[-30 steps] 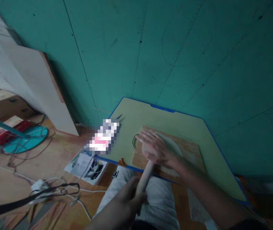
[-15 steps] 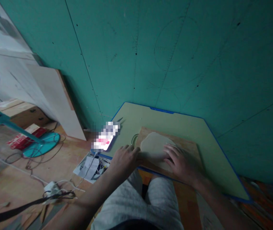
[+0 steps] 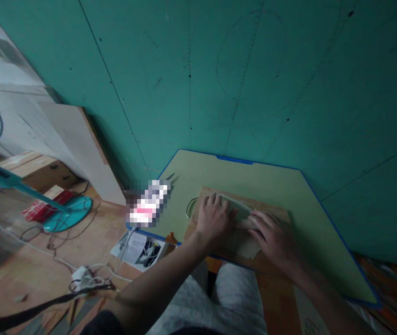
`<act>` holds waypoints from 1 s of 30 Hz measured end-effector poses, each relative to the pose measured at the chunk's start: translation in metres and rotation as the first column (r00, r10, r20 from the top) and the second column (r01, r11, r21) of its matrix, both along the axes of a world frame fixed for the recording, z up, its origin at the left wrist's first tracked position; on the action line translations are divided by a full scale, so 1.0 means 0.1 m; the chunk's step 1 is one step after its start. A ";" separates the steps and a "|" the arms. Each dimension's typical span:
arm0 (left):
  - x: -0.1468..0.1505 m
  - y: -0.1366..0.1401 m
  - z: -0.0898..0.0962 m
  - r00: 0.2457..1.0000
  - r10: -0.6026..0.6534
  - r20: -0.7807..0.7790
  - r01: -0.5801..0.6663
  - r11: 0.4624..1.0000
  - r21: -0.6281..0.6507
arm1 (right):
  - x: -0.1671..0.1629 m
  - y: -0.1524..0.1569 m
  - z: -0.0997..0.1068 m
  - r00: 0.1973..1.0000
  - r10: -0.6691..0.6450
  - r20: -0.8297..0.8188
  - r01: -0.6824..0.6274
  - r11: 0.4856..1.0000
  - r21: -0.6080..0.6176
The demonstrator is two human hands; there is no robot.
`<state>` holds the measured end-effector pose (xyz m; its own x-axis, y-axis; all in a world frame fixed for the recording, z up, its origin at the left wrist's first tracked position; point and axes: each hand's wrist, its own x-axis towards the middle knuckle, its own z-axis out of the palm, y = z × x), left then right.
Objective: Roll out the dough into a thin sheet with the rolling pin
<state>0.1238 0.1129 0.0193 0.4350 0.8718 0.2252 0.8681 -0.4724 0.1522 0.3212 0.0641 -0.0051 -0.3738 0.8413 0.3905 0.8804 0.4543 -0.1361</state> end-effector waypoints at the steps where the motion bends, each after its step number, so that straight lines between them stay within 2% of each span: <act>1: 0.02 0.02 -0.01 1.000 0.010 -0.001 -0.010 1.000 0.005 | 0.01 0.03 -0.01 1.000 0.003 -0.009 -0.003 1.000 -0.008; 9: 0.10 0.16 -0.04 0.997 0.051 0.058 -0.055 0.997 0.060 | 0.10 0.15 -0.06 0.991 0.018 0.135 -0.021 1.000 0.021; 19: 0.20 0.75 0.01 0.996 0.081 0.034 -0.077 0.992 -0.100 | 0.24 0.67 -0.14 0.987 0.025 0.158 -0.018 0.999 -0.040; 22: 0.21 0.67 0.02 0.996 0.077 0.042 -0.075 0.995 -0.058 | 0.21 0.65 -0.10 0.986 0.025 0.166 -0.018 0.999 -0.039; 27: 0.15 0.30 -0.01 0.997 0.078 0.019 -0.078 0.997 0.020 | 0.13 0.32 0.00 0.972 0.037 0.232 -0.036 0.999 -0.005; 30: 0.14 0.22 -0.02 0.997 0.069 0.041 -0.071 0.996 0.058 | 0.12 0.22 0.01 0.964 0.043 0.261 -0.044 0.999 -0.001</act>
